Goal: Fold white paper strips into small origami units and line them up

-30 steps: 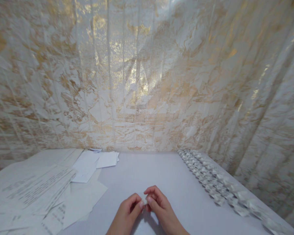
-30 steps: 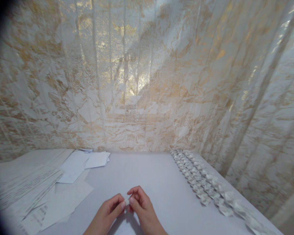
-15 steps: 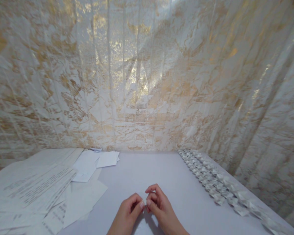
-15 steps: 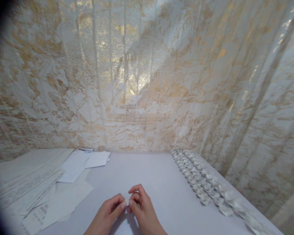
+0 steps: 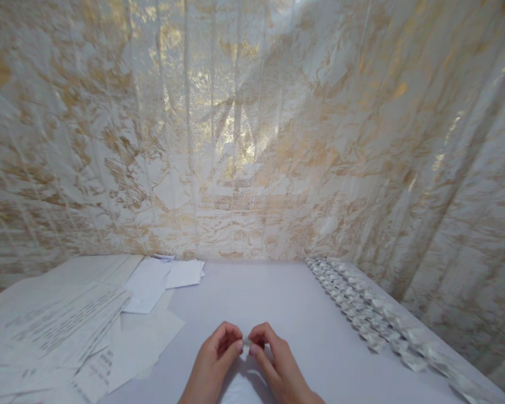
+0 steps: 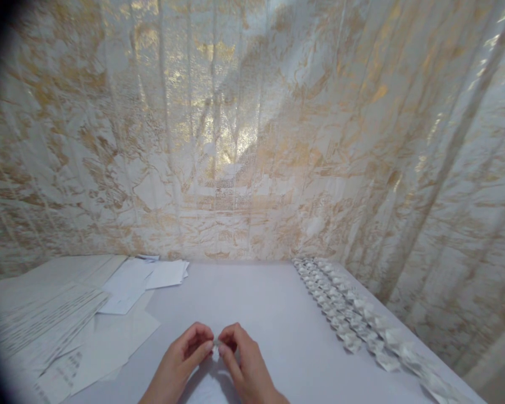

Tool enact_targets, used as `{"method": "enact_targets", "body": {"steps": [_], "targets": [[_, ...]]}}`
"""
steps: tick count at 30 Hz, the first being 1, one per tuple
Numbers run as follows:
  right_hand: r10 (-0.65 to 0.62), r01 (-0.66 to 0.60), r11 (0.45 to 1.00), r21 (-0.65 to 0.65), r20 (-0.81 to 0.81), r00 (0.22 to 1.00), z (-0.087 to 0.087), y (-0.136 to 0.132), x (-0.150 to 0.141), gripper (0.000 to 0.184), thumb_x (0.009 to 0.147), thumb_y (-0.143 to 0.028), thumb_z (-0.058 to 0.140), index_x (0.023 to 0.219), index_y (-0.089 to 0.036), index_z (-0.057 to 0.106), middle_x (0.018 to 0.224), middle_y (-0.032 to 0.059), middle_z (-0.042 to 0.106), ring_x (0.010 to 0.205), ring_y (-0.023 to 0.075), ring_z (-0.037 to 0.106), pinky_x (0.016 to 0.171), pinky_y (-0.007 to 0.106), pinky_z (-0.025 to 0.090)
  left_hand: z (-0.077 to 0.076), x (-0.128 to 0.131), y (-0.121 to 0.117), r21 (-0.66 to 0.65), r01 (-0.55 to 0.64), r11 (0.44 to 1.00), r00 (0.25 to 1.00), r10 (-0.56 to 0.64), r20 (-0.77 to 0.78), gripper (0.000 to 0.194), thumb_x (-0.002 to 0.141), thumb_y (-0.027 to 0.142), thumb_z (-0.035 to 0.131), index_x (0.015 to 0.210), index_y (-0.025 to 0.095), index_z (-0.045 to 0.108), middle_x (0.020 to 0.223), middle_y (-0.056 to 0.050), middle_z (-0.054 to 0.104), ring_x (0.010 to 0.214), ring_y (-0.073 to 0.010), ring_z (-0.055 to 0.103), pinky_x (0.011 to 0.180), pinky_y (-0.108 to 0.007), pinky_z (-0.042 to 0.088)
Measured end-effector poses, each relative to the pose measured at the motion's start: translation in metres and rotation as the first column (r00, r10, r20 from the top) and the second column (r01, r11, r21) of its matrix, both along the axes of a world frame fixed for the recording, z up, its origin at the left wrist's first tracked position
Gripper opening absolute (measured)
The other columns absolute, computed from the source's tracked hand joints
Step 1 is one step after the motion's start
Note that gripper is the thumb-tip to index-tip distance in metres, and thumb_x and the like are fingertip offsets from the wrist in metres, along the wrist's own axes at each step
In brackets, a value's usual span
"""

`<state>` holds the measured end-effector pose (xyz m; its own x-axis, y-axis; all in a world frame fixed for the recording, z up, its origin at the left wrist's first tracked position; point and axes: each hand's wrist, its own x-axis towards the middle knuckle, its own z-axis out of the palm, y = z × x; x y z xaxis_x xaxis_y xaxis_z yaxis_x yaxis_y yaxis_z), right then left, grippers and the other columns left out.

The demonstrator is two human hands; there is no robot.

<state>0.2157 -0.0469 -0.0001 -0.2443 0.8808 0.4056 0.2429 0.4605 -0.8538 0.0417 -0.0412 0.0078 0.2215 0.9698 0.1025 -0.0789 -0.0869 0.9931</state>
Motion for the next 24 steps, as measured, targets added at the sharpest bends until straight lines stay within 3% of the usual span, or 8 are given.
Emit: {"method": "enact_targets", "body": {"steps": [8,13,16,19,24], "targets": [[-0.033,0.034,0.998,-0.061,0.032,0.999,0.002,0.002,-0.001,0.005,0.086,-0.021,0.059,0.089,-0.021,0.063,0.081,0.0015,0.066,0.073,0.0188,0.057,0.069,0.028,0.043,-0.005,0.003,0.002,0.044,-0.024,0.999,0.999,0.025,-0.038,0.018,0.075,0.034,0.072,0.077,0.021,0.059,0.072,0.004,0.057,0.073,-0.0184,0.055,0.07,-0.028,0.042],[-0.043,0.042,0.999,0.018,0.045,0.998,0.008,0.0,-0.001,0.009,0.084,-0.018,0.064,0.081,-0.024,0.071,0.087,0.0039,0.068,0.086,0.0225,0.06,0.079,0.032,0.043,0.0,0.002,-0.004,0.118,-0.024,0.993,0.98,0.047,-0.193,0.01,0.08,0.029,0.066,0.075,0.021,0.062,0.071,0.003,0.059,0.07,-0.018,0.054,0.068,-0.028,0.04],[-0.078,0.077,0.997,-0.012,-0.05,0.996,0.013,0.0,-0.001,0.01,0.086,-0.027,0.069,0.077,-0.023,0.073,0.096,0.0061,0.067,0.092,0.0238,0.06,0.081,0.033,0.043,0.002,0.002,-0.004,0.111,-0.047,0.993,0.992,0.06,-0.114,0.015,0.08,0.032,0.069,0.074,0.021,0.063,0.075,0.003,0.059,0.071,-0.0174,0.055,0.067,-0.027,0.04],[-0.108,0.085,0.988,-0.127,-0.187,0.976,0.011,0.003,-0.002,0.026,0.085,-0.042,0.073,0.071,-0.02,0.069,0.083,0.0044,0.064,0.077,0.0201,0.057,0.068,0.03,0.042,0.0,0.001,-0.001,0.039,-0.05,0.998,0.998,0.048,0.047,0.025,0.077,0.044,0.075,0.077,0.021,0.064,0.076,0.003,0.059,0.07,-0.0165,0.055,0.065,-0.026,0.042],[-0.104,-0.003,0.953,-0.304,-0.335,0.937,-0.001,0.009,-0.004,0.044,0.08,-0.06,0.075,0.074,-0.018,0.063,0.066,-0.0002,0.061,0.061,0.0146,0.052,0.06,0.026,0.039,-0.004,-0.002,0.004,-0.008,-0.096,0.995,0.989,0.097,0.115,0.031,0.08,0.052,0.072,0.079,0.023,0.061,0.081,0.002,0.065,0.076,-0.0172,0.06,0.069,-0.026,0.045]]}}
